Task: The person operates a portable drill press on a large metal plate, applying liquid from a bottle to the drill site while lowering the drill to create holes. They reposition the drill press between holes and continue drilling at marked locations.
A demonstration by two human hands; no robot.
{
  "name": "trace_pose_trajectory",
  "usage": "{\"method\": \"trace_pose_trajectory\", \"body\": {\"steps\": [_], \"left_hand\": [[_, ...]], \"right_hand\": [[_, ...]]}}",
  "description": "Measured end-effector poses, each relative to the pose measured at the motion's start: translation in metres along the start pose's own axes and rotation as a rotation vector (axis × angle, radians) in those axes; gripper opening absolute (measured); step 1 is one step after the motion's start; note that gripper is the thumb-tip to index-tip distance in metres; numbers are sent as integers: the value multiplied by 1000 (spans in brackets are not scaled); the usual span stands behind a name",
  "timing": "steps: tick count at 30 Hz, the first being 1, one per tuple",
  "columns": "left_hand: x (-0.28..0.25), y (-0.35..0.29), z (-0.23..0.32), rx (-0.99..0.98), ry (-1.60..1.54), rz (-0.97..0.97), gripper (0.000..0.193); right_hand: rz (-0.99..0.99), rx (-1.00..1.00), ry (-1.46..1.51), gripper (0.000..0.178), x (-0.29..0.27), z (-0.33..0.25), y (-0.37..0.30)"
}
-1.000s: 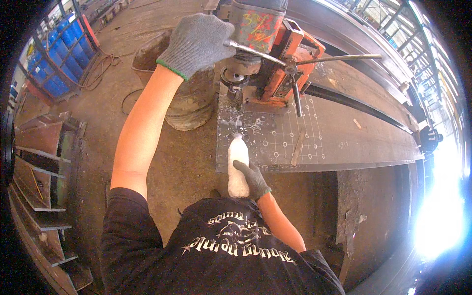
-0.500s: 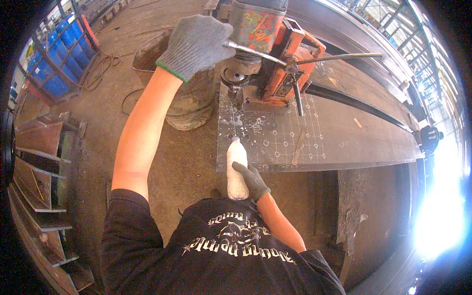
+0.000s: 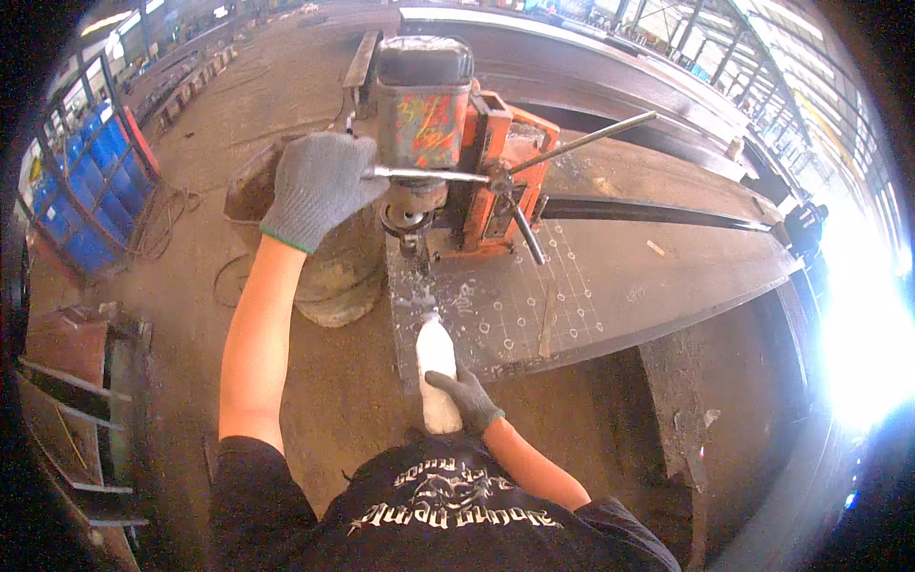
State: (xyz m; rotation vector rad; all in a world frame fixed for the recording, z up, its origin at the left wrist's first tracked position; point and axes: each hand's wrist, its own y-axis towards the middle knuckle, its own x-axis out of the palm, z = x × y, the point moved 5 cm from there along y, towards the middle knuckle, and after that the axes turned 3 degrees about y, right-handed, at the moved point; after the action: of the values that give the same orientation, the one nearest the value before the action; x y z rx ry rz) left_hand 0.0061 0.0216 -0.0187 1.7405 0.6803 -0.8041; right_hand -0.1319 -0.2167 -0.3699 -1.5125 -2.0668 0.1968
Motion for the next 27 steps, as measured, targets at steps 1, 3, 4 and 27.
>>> {"method": "trace_pose_trajectory", "body": {"steps": [1, 3, 4, 27], "left_hand": [[-1, 1, 0, -3, -2, 1, 31], [-1, 1, -1, -13, -9, -3, 30], [-2, 0, -1, 5, -34, 48, 30], [0, -4, 0, -11, -8, 2, 37]], "right_hand": [[-9, -15, 10, 66, 2, -4, -2], [-19, -40, 11, 66, 4, -9, -2], [-18, -51, 2, 67, 4, -10, -1], [-22, 14, -9, 64, 7, -9, -6]]}}
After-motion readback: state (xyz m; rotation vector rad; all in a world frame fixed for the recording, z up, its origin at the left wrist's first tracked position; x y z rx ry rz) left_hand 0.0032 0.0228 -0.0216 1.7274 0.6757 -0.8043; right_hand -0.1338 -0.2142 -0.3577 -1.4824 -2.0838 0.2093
